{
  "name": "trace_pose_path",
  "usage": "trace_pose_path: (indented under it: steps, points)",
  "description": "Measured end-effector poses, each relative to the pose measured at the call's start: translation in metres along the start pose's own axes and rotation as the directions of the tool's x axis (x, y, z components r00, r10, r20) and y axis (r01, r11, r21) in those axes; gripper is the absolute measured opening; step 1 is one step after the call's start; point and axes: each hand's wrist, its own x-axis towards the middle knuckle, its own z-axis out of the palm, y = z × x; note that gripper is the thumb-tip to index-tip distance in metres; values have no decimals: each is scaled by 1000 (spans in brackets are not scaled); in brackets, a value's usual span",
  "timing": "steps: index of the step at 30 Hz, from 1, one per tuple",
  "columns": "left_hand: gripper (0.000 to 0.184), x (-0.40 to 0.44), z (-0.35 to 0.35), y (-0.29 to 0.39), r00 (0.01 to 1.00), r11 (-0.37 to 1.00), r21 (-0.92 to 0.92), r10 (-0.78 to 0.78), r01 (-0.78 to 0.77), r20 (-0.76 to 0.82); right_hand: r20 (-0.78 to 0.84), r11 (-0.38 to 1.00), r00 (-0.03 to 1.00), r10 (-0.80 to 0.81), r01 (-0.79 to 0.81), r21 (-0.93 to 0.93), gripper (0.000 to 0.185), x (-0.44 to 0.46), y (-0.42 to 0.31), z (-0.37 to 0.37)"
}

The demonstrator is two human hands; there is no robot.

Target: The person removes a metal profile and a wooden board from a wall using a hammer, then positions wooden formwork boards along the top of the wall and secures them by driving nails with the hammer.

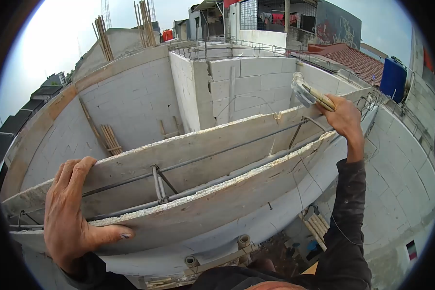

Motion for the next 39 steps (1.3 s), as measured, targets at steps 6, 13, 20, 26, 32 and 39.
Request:
trace_pose_path:
  steps: [6, 13, 20, 26, 32, 39]
  points:
    - [135, 8, -8, 5, 998, 999, 3, 40, -40, 57, 22, 998, 999, 37, -38, 59, 36, -2, -11, -9]
    - [133, 13, -16, 3, 986, 996, -82, -27, 41, 165, 26, 993, 998, 61, -63, 103, 38, 1, -13, -7]
    - [128, 21, -24, 7, 970, 988, -120, -65, 95, 234, 47, 980, 995, 85, -92, 177, 37, 0, -18, -17]
    - [125, 21, -22, 6, 975, 993, -92, -49, 70, 216, 21, 981, 998, 66, -69, 183, 37, 1, -21, -15]
    - [96, 26, -41, 18, 994, 975, -211, -49, 68, 95, 7, 977, 997, 77, -76, 197, 39, 5, -18, -12]
    - [127, 27, -25, 4, 965, 993, -106, -13, 42, 264, 33, 982, 995, 92, -96, 164, 42, 3, -16, -9]
